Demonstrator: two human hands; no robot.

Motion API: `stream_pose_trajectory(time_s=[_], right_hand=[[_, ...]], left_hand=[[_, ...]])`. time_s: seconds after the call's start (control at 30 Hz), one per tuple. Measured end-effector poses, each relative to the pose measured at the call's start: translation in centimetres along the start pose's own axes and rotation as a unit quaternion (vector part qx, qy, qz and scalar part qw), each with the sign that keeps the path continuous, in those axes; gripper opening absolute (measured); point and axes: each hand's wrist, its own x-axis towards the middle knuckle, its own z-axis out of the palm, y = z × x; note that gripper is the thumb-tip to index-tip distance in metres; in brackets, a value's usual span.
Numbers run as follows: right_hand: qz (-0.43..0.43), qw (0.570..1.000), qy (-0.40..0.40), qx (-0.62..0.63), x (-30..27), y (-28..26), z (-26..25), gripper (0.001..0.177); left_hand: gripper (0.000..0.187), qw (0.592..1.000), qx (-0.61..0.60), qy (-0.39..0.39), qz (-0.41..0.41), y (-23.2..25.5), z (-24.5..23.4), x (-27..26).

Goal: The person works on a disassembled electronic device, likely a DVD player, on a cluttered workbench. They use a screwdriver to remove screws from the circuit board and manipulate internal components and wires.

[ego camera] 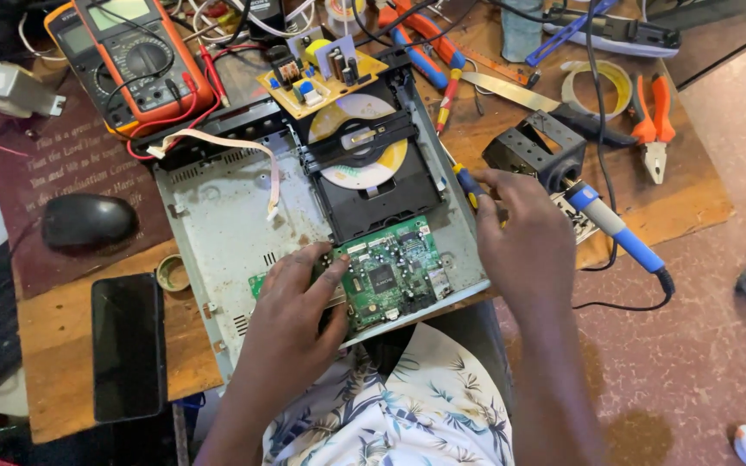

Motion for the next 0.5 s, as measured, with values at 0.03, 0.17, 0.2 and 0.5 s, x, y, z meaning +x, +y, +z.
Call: stream_pose_trajectory(time_s=[0.03, 0.17, 0.2, 0.5], right_hand=[[0.033, 0.995, -0.084, -0.048, 0.4, 0.3, -0.5, 0.034], [0.058, 0.973, -0.184, -0.129, 1.2, 0.4, -1.3, 0.054], [0.054, 0.973, -0.187, -0.127, 1.2, 0.6, -1.2, 0.054], [-0.125, 0.984, 0.125, -0.034, -2.2, -1.5, -4.3, 0.029]], left_hand=[[0.052, 1.000, -0.004, 0.000, 0.008, -0.1, 0.0, 0.0], [0.050, 1.000, 0.001, -0.011, 0.007, -0.1, 0.0, -0.1], [0.050, 1.000, 0.003, -0.009, 0.002, 0.0, -0.2, -0.1], [0.053, 1.000, 0.002, 0.008, 0.024, 0.1, 0.0, -0.1]])
